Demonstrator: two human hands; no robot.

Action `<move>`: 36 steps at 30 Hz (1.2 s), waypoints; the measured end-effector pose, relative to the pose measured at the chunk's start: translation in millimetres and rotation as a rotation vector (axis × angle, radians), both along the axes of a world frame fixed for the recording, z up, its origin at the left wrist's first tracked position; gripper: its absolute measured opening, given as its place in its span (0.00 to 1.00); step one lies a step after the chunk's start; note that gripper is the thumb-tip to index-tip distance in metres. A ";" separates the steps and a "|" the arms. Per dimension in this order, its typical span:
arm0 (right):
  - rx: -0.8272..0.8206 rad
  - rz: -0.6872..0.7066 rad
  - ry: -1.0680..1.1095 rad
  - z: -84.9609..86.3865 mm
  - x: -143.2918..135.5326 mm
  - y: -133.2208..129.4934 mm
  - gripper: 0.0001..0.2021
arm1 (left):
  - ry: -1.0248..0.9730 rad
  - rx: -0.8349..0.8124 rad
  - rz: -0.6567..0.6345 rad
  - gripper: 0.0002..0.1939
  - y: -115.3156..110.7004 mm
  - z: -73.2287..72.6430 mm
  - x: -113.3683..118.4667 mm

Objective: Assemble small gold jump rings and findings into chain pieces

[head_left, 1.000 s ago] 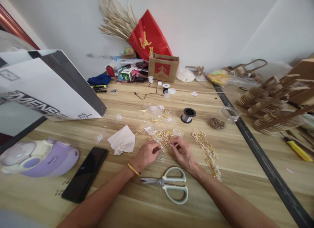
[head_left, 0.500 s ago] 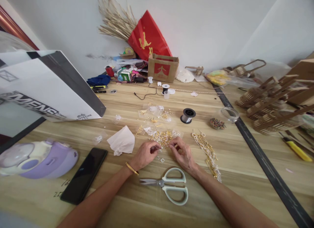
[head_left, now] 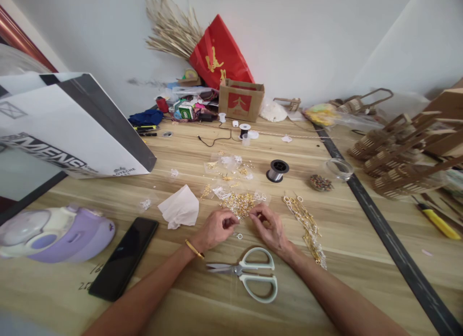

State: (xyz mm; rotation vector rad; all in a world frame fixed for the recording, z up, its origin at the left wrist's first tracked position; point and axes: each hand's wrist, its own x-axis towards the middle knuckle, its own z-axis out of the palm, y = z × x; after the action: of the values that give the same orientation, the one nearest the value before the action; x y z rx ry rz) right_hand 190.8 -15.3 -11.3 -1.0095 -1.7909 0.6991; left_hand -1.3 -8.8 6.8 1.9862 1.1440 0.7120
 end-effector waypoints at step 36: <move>0.020 0.231 -0.161 -2.6 -1.3 -3.3 0.05 | -0.523 -0.437 0.072 0.12 0.5 -4.7 9.3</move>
State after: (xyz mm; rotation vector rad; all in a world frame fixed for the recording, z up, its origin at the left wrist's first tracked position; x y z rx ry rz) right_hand 189.5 -18.5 -13.8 -0.8741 -2.0733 0.7565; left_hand 8.0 -8.3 2.1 1.2974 0.9512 0.8679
